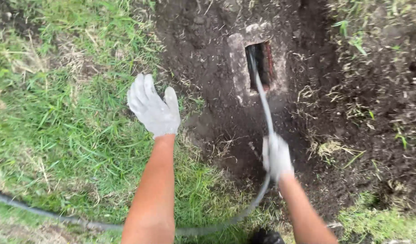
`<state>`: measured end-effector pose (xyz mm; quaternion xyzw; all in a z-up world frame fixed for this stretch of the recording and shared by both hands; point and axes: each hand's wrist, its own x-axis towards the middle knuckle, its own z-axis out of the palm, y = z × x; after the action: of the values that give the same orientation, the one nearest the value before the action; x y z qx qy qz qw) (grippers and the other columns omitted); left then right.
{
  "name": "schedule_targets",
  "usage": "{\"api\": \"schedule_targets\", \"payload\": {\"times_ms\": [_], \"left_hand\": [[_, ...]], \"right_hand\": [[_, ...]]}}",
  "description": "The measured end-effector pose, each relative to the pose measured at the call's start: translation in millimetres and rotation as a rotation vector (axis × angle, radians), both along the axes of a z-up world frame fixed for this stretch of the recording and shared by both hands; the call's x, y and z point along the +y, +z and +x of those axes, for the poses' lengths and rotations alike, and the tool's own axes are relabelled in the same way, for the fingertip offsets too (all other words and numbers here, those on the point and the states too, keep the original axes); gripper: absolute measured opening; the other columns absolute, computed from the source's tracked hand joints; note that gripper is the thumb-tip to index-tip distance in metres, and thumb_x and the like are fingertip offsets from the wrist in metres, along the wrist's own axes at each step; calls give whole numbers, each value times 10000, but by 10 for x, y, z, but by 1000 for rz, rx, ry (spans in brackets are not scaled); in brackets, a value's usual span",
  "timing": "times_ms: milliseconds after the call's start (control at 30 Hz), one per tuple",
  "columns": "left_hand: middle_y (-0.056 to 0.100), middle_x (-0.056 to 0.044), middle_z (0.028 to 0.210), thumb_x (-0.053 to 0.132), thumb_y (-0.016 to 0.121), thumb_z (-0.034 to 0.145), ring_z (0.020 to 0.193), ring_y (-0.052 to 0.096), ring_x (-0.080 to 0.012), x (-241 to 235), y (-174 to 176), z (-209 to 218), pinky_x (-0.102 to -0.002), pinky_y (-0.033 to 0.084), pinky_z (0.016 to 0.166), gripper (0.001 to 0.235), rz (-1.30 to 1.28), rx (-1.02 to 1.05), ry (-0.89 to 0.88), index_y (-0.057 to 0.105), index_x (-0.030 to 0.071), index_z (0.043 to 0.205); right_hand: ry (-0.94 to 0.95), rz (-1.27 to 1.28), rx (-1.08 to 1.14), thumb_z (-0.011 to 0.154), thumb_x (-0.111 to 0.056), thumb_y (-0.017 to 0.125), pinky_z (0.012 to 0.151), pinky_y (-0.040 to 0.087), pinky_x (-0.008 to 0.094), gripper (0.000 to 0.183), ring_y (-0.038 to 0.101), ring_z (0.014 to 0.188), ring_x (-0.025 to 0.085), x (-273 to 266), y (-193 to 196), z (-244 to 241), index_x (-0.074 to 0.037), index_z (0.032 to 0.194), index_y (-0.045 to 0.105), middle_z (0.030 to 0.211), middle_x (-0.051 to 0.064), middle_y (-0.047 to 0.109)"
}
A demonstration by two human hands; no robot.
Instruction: Feeding a flexible plumbing cable into a drainage hole in the ground
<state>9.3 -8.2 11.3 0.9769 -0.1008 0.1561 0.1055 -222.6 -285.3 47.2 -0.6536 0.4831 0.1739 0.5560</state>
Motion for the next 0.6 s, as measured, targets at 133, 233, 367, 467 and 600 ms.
{"api": "schedule_targets", "payload": {"times_ms": [133, 233, 367, 467, 600], "left_hand": [[491, -167, 1468, 487, 479, 1072, 1350, 479, -371, 10, -32, 2, -519, 350, 1140, 578, 7, -3, 9, 502, 37, 1434], [495, -182, 1456, 445, 565, 1057, 1343, 476, -376, 44, 6, -35, -529, 341, 1146, 566, -2, 1, -13, 503, 31, 1438], [487, -159, 1444, 468, 513, 1067, 1331, 467, -336, 0, -5, 15, -501, 364, 1126, 560, -3, -45, -25, 492, 58, 1446], [506, -171, 1441, 450, 563, 1062, 1317, 489, -372, 18, -17, -34, -534, 370, 1111, 557, -3, -53, -12, 517, 33, 1428], [541, -168, 1460, 400, 540, 1085, 1317, 528, -411, -106, 137, -16, -593, 400, 1159, 482, -76, 40, 78, 546, 43, 1408]], "right_hand": [[23, 66, -44, 1049, -370, 518, 248, 353, 294, 340, 447, 303, 136, -359, -907, 1084, -127, 812, 529, 486, 69, 534], [-147, 139, 88, 1030, -464, 492, 209, 345, 294, 390, 405, 281, 129, -471, -1325, 1273, -137, 837, 582, 476, 8, 487], [-222, 162, -71, 1066, -411, 514, 209, 386, 316, 372, 464, 281, 157, -246, -538, 711, -116, 842, 551, 483, 45, 506], [-300, 202, -46, 1073, -422, 503, 220, 413, 301, 355, 472, 277, 162, 60, 36, -157, -127, 878, 534, 486, 54, 510], [-528, 306, 90, 1088, -457, 447, 254, 274, 273, 403, 338, 297, 112, 349, 531, -1141, -102, 934, 558, 453, -12, 411]]}}
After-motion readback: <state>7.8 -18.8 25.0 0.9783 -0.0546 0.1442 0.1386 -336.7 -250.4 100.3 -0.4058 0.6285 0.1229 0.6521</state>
